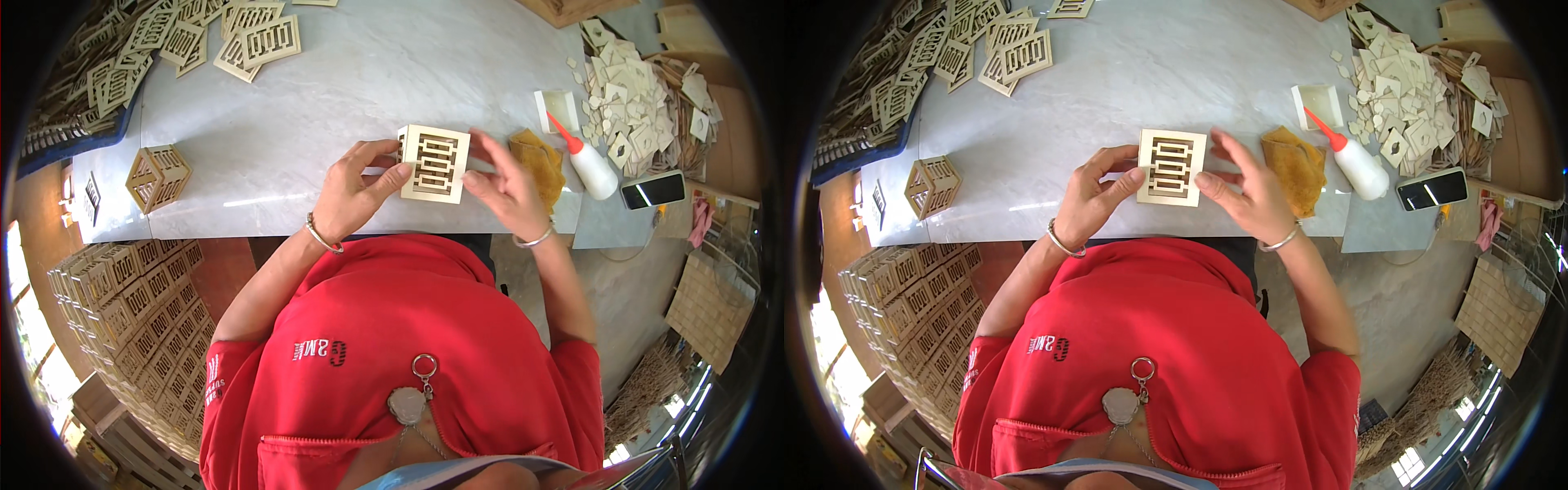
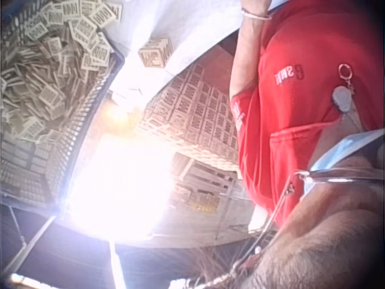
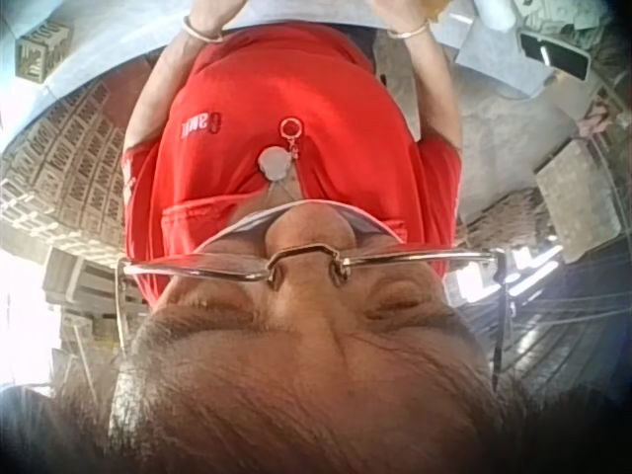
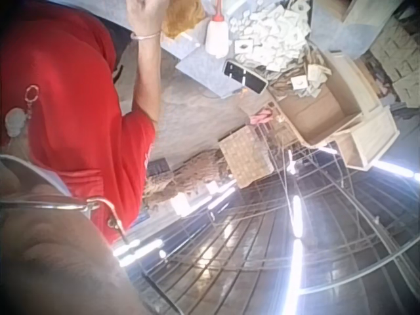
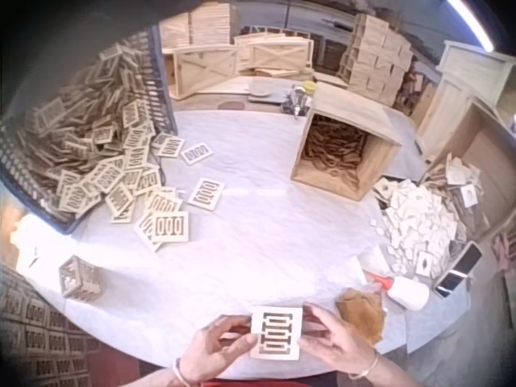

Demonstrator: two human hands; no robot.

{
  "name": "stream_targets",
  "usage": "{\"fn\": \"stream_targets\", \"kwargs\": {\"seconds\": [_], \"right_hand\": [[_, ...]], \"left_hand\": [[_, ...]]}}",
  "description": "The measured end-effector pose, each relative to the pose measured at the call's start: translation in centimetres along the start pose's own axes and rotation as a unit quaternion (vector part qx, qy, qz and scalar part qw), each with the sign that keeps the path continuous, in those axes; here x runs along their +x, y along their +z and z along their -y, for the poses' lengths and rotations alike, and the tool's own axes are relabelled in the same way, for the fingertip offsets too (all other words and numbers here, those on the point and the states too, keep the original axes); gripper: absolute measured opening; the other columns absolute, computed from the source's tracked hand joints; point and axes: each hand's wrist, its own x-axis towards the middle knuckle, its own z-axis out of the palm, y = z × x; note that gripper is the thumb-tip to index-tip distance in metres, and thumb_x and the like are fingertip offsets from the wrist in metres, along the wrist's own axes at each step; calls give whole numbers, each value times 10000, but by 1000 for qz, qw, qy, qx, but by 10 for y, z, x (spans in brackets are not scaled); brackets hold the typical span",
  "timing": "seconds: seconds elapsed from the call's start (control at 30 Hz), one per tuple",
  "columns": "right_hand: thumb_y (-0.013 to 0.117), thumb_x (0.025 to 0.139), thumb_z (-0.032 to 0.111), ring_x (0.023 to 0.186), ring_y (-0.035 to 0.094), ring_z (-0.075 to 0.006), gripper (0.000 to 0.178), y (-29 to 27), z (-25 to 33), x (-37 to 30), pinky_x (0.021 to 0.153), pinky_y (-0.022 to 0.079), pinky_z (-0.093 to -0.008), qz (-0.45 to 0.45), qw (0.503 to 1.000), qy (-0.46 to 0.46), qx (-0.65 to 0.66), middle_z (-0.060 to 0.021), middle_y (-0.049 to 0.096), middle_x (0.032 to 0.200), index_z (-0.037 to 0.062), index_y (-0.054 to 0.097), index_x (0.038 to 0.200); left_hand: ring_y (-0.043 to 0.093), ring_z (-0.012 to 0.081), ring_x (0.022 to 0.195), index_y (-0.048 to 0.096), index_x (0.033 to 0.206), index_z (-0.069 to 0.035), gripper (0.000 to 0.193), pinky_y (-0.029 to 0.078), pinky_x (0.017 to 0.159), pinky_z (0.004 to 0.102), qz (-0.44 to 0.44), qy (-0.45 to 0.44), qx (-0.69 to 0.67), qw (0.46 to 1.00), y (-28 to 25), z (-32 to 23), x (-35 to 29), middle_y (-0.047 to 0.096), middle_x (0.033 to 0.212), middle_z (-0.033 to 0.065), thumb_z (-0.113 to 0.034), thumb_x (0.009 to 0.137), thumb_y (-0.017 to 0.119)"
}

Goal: Assembling small wooden boxes by applying glue to pre-cut pieces, joining them, and securing the final product with a rubber band.

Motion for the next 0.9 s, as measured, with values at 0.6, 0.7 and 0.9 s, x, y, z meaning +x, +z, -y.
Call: {"fn": "stream_targets", "kwargs": {"seconds": [0.6,0.7,0.9], "right_hand": [[659,867,174,1114,542,-216,540,46,-16,-66,898,484,-319,-2,996,57,69,-146,555,1186,-62,405,1280],[674,855,183,1092,551,-210,545,46,-17,-66,892,485,-317,-15,994,48,100,-148,552,1189,-59,419,1270],[626,873,342,996,583,-192,542,25,18,-27,698,566,-335,17,968,228,106,-121,567,1064,-19,451,1236]], "left_hand": [[555,191,1051,552,1192,26,347,456,878,309,15,-70,3,997,12,6,-76,582,1109,133,-190,921,573],[557,180,1022,550,1179,39,345,458,872,299,13,-30,18,999,12,8,-76,584,1091,128,-192,924,567],[583,167,839,551,968,66,347,560,603,296,14,-192,-146,970,1,-20,-40,575,905,120,-263,881,616]]}}
